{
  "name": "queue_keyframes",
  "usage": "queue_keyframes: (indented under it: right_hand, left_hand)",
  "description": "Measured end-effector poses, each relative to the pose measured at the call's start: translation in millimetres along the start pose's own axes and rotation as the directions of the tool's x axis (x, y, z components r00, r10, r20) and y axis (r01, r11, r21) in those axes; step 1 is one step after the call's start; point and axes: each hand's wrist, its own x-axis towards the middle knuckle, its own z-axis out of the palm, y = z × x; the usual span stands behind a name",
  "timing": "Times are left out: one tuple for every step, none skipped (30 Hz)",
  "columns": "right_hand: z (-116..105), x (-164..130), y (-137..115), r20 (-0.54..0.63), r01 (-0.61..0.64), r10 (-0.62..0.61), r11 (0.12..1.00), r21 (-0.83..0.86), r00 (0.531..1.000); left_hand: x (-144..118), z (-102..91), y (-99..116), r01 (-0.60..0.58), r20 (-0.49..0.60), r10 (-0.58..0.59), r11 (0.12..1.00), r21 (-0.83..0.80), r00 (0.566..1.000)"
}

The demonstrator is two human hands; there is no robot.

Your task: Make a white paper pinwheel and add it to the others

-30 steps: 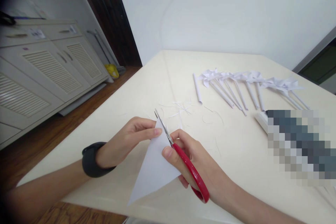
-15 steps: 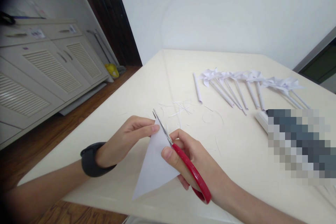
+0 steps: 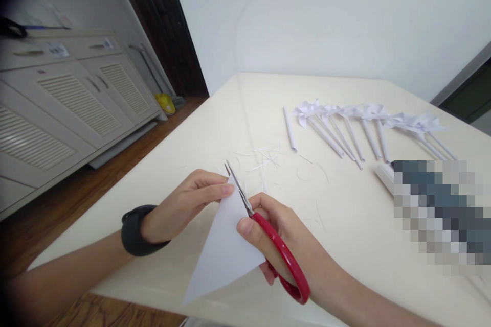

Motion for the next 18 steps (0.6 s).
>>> queue_keyframes:
  right_hand:
    - [0.0, -0.2, -0.1, -0.002, 0.0, 0.0, 1.0, -0.001, 1.0]
    - [-0.1, -0.5, -0.3, -0.004, -0.005, 0.005, 1.0, -0.005, 1.0]
    - [-0.1, -0.7, -0.6, -0.007, -0.013, 0.013, 1.0, -0.01, 1.0]
    - [-0.2, -0.8, -0.8, -0.011, -0.022, 0.022, 1.0, -0.015, 1.0]
    - [-0.3, -0.8, -0.9, -0.014, -0.032, 0.032, 0.999, -0.019, 0.999]
    - [-0.4, -0.7, -0.7, -0.017, -0.04, 0.04, 0.999, -0.02, 0.999]
    - [-0.4, -0.7, -0.2, -0.015, -0.046, 0.046, 0.999, -0.018, 0.999]
    - [-0.5, -0.6, 0.6, -0.013, -0.05, 0.05, 0.999, -0.009, 0.999]
    - [-0.5, -0.6, 1.7, -0.01, -0.052, 0.052, 0.999, 0.007, 0.999]
    - [-0.6, -0.7, 3.0, -0.007, -0.055, 0.055, 0.998, 0.026, 0.998]
    - [-0.7, -0.7, 4.3, -0.003, -0.055, 0.055, 0.998, 0.045, 0.998]
    - [-0.9, -0.7, 5.5, -0.001, -0.049, 0.05, 0.997, 0.061, 0.999]
    - [-1.1, -0.5, 6.2, -0.002, -0.042, 0.042, 0.997, 0.071, 0.999]
    - [-1.3, -0.2, 6.4, -0.004, -0.035, 0.036, 0.997, 0.073, 0.999]
    - [-1.6, 0.5, 5.9, -0.008, -0.031, 0.032, 0.997, 0.064, 0.999]
    - [-2.1, 1.4, 4.9, -0.017, -0.03, 0.031, 0.998, 0.05, 0.999]
    - [-2.9, 2.5, 3.5, -0.026, -0.034, 0.035, 0.999, 0.025, 0.999]
    - [-4.0, 3.8, 1.8, -0.046, -0.033, 0.033, 0.999, 0.0, 0.998]
  left_hand:
    - [0.0, 0.0, -0.1, -0.002, -0.005, 0.002, 1.0, 0.002, 1.0]
    - [0.0, 0.0, -0.2, -0.003, -0.009, 0.003, 1.0, 0.004, 1.0]
    - [0.1, 0.0, -0.3, -0.004, -0.011, 0.004, 1.0, 0.007, 1.0]
    - [0.1, -0.1, -0.5, -0.003, -0.012, 0.003, 1.0, 0.009, 1.0]
    - [0.1, -0.1, -0.6, -0.001, -0.012, 0.001, 1.0, 0.013, 1.0]
    - [0.1, -0.1, -0.7, 0.001, -0.01, -0.001, 1.0, 0.018, 1.0]
    - [0.1, -0.1, -0.8, 0.002, -0.01, -0.002, 1.0, 0.022, 1.0]
    - [0.1, 0.1, -0.9, 0.001, -0.011, -0.001, 1.0, 0.026, 1.0]
    - [0.1, 0.3, -0.8, -0.003, -0.015, 0.004, 1.0, 0.029, 1.0]
    - [0.1, 0.6, -0.6, -0.008, -0.02, 0.009, 0.999, 0.032, 1.0]
    - [0.1, 1.0, -0.3, -0.014, -0.026, 0.015, 0.999, 0.036, 1.0]
    - [0.0, 1.4, 0.1, -0.017, -0.03, 0.018, 0.999, 0.041, 0.999]
    - [0.0, 1.8, 0.7, -0.019, -0.032, 0.02, 0.999, 0.046, 0.999]
    - [-0.1, 2.2, 1.4, -0.019, -0.03, 0.02, 0.999, 0.051, 0.999]
    - [-0.2, 2.6, 2.1, -0.019, -0.027, 0.021, 0.998, 0.055, 0.999]
    - [-0.2, 2.9, 2.7, -0.023, -0.023, 0.025, 0.998, 0.058, 0.999]
    - [-0.2, 3.3, 3.2, -0.03, -0.018, 0.031, 0.998, 0.06, 0.999]
    - [-0.2, 3.6, 3.6, -0.041, -0.015, 0.042, 0.997, 0.064, 0.999]
